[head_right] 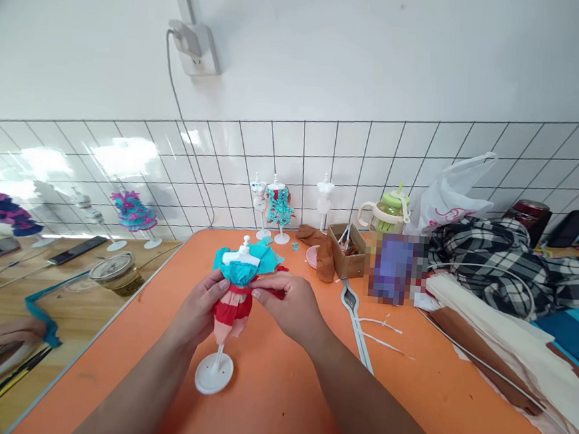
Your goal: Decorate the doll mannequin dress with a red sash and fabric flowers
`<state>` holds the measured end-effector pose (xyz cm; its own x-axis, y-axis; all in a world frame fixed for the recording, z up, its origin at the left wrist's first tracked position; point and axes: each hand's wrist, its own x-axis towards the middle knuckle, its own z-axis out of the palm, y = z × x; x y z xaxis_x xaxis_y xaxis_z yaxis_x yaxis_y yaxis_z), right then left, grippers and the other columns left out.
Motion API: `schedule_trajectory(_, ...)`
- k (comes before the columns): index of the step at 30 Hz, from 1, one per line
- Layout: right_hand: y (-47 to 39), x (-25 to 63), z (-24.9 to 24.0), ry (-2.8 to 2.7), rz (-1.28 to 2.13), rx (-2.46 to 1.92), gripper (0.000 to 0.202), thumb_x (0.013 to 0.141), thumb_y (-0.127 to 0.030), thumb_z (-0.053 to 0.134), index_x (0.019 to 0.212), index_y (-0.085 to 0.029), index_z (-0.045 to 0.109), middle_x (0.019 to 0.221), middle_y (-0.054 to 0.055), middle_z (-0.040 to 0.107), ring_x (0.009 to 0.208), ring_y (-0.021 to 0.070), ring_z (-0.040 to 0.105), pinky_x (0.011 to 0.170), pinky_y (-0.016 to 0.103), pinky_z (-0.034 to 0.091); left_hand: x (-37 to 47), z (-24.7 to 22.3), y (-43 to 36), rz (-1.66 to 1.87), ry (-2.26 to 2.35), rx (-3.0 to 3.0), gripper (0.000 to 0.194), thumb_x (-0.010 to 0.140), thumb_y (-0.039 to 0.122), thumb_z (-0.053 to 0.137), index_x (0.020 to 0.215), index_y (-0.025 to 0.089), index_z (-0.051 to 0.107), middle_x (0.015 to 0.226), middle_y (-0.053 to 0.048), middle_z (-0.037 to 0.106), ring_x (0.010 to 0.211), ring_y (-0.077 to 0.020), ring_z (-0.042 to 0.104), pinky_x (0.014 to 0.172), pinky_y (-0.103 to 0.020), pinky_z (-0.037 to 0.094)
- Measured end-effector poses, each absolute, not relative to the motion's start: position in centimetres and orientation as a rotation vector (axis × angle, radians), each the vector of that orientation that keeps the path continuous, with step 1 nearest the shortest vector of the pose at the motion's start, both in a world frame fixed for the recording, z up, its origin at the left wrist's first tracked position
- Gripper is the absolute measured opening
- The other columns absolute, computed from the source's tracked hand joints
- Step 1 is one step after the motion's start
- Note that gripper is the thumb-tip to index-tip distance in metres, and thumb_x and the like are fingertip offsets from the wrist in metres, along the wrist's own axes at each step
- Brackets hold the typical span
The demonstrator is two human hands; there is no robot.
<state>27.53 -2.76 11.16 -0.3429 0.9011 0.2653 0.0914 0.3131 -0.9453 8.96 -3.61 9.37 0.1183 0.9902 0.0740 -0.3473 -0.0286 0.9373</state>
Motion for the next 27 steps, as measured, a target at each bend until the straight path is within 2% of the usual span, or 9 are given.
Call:
schedule_trajectory(9,-3.2,28.1,11.9,-1.706,1.153,-0.973,0.014,0.076,-0.030,0.063,0.082,-0.023,0.074,0.086,0.004,0.068,0.080,0.0167,0.060,0.068,0.028,0.047,9.6,9.0,-4.2,1.275,0.728,0.874,0.037,0.068,0.044,0.070,0.089,0.013,0.064,0.073,-0.007,0.071,0.060,-0.0193,0.065,0.050,-0.025,0.046)
schedule_trajectory(11,-3.2,28.0,11.7,-1.646,1.309,-0.956,0.014,0.075,-0.031,0.064,0.081,-0.021,0.073,0.079,0.003,0.068,0.075,0.0158,0.059,0.066,0.028,0.047,9.8,9.0,-4.4,1.270,0.712,0.821,0.039,0.067,0.044,0.071,0.087,0.012,0.065,0.073,-0.008,0.071,0.062,-0.0201,0.066,0.052,-0.026,0.048)
schedule_trajectory(16,-2.9,27.7,11.2,-1.424,1.623,-0.968,0.022,0.067,-0.036,0.072,0.079,-0.018,0.069,0.077,0.003,0.065,0.073,0.0147,0.058,0.062,0.027,0.049,10.1,8.9,-4.6,1.293,0.703,0.710,0.037,0.065,0.041,0.073,0.086,0.013,0.065,0.076,-0.008,0.072,0.068,-0.0207,0.067,0.061,-0.027,0.051)
schedule_trajectory(22,-3.2,27.6,11.3,-1.407,1.676,-0.949,0.022,0.066,-0.035,0.073,0.078,-0.018,0.068,0.078,0.003,0.066,0.074,0.0143,0.059,0.062,0.027,0.050,9.9,9.2,-4.9,1.233,0.640,0.737,0.038,0.062,0.040,0.075,0.087,0.013,0.065,0.071,-0.007,0.071,0.065,-0.0209,0.067,0.055,-0.026,0.050)
schedule_trajectory(27,-3.2,27.9,11.7,-1.494,1.621,-0.883,0.017,0.069,-0.031,0.070,0.080,-0.018,0.069,0.073,0.001,0.067,0.068,0.0130,0.060,0.062,0.026,0.048,10.3,9.1,-5.3,1.171,0.621,0.693,0.035,0.065,0.040,0.074,0.086,0.013,0.065,0.067,-0.006,0.070,0.060,-0.0187,0.066,0.060,-0.028,0.052)
